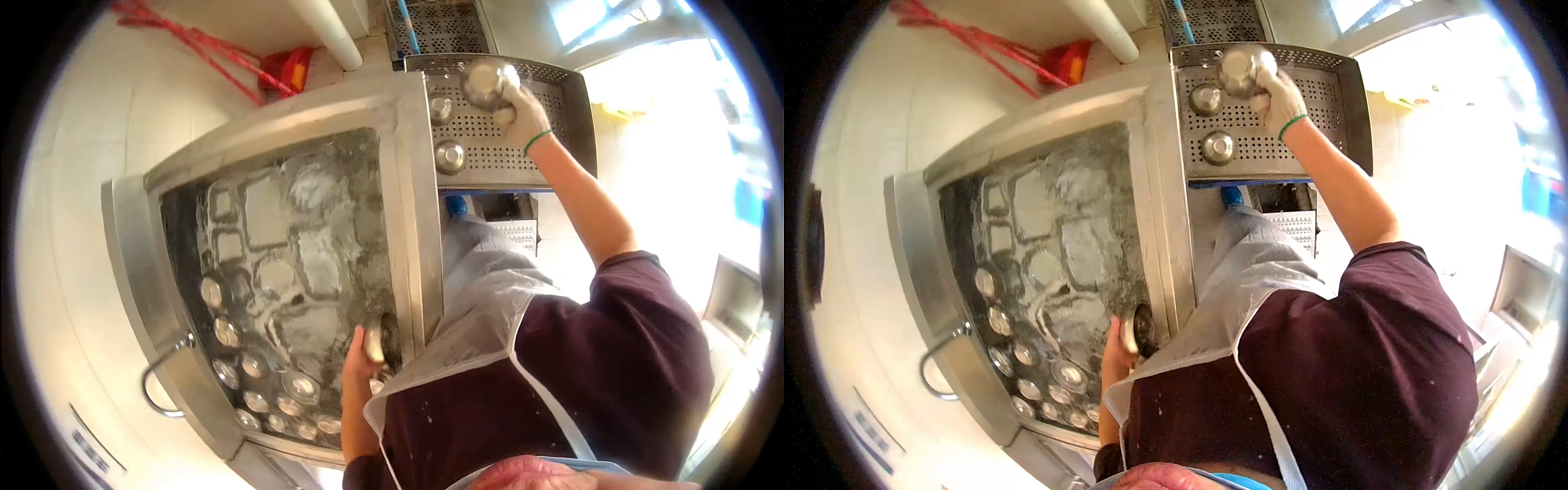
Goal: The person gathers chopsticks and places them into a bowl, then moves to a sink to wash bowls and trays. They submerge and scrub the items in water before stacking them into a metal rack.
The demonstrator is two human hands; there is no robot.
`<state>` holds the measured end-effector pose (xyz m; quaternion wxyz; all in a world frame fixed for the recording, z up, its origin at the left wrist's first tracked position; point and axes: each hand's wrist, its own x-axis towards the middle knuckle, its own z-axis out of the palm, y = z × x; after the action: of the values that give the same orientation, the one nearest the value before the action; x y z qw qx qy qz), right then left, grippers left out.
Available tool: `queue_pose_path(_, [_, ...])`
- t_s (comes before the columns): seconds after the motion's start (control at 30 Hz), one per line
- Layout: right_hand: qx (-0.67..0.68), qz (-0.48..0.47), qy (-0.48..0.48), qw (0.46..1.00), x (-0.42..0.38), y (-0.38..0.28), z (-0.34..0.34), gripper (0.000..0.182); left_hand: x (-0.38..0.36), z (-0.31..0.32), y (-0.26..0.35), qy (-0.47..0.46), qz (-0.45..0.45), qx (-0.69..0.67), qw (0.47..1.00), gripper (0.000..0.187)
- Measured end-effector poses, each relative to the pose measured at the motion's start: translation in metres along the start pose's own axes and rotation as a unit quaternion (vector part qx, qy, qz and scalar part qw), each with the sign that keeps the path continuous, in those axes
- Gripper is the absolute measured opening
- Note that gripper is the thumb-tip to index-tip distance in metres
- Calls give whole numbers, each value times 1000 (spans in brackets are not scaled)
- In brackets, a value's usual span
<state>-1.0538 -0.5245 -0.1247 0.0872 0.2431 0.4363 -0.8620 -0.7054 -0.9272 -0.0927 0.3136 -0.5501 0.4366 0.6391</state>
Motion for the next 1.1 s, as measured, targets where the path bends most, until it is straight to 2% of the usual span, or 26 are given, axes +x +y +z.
queue_pose_path(0.07, [26, 71, 72, 994, 42, 41, -46, 18, 21, -18, -3, -118, 9, -145, 982, 67])
queue_pose_path(0.1, [30, 109, 127, 986, 63, 61, -59, 21, 12, -15, 5, -157, 75, -118, 978, 75])
queue_pose_path(0.13, [34, 147, 182, 972, 80, 81, -68, 23, 17, -12, 20, -305, -17, -283, 909, 84])
queue_pose_path(0.17, [9, 167, 209, 963, 97, 100, -73, 28, 19, -6, 29, -360, 0, -320, 877, 87])
queue_pose_path(0.2, [2, 164, 261, 951, 113, 113, -67, 32, 1, 32, 55, -413, 15, -355, 839, 90])
queue_pose_path(0.27, [11, 200, 299, 933, 138, 128, -56, 36, -2, 42, 78, -361, 46, -372, 854, 89])
queue_pose_path(0.3, [71, 176, 282, 941, 165, 155, -73, 39, 1, 38, 84, -338, 58, -374, 861, 89])
queue_pose_path(0.33, [83, 182, 284, 938, 187, 169, -82, 39, 9, 52, 95, -373, 79, -371, 847, 83])
queue_pose_path(0.4, [100, 197, 291, 931, 212, 200, -97, 39, -3, 72, 111, -290, 96, -370, 877, 77])
queue_pose_path(0.43, [70, 221, 310, 922, 223, 209, -99, 49, -3, 79, 119, -297, 93, -369, 876, 73])
queue_pose_path(0.53, [-34, 196, 313, 929, 248, 221, -76, 51, 1, 89, 135, -313, 87, -365, 872, 63])
queue_pose_path(0.57, [-98, 154, 265, 947, 248, 218, -68, 65, 2, 89, 139, -316, 86, -362, 873, 60])
queue_pose_path(0.6, [-182, 112, 318, 924, 262, 234, -60, 78, 2, 89, 142, -320, 85, -359, 873, 56])
queue_pose_path(0.63, [-229, 111, 289, 923, 266, 237, -54, 80, 0, 93, 149, -311, 99, -354, 876, 48])
queue_pose_path(0.7, [-270, 125, 250, 921, 269, 226, -45, 80, 2, 102, 167, -312, 121, -346, 876, 69])
queue_pose_path(0.73, [-270, 154, 263, 914, 263, 210, -36, 80, 4, 105, 178, -315, 134, -341, 875, 80])
queue_pose_path(0.8, [-266, 208, 287, 897, 256, 187, -22, 80, 8, 117, 204, -347, 159, -317, 868, 79])
queue_pose_path(0.87, [-362, 163, 205, 895, 295, 246, -92, 74, 9, 142, 234, -386, 186, -263, 864, 60])
queue_pose_path(0.9, [-316, 150, 217, 911, 307, 263, -113, 72, 10, 151, 247, -391, 204, -243, 864, 65])
queue_pose_path(0.97, [-463, 77, 225, 854, 234, 152, -45, 57, 13, 171, 269, -418, 227, -238, 847, 73])
queue_pose_path(1.03, [-403, 47, 121, 906, 188, 101, -23, 39, 14, 194, 292, -427, 267, -209, 838, 84])
queue_pose_path(1.07, [-308, -29, 83, 947, 157, 79, -2, 26, 13, 207, 303, -418, 301, -182, 837, 85])
queue_pose_path(1.1, [-284, -23, 30, 958, 124, 49, 21, 25, 11, 221, 313, -398, 329, -157, 842, 86])
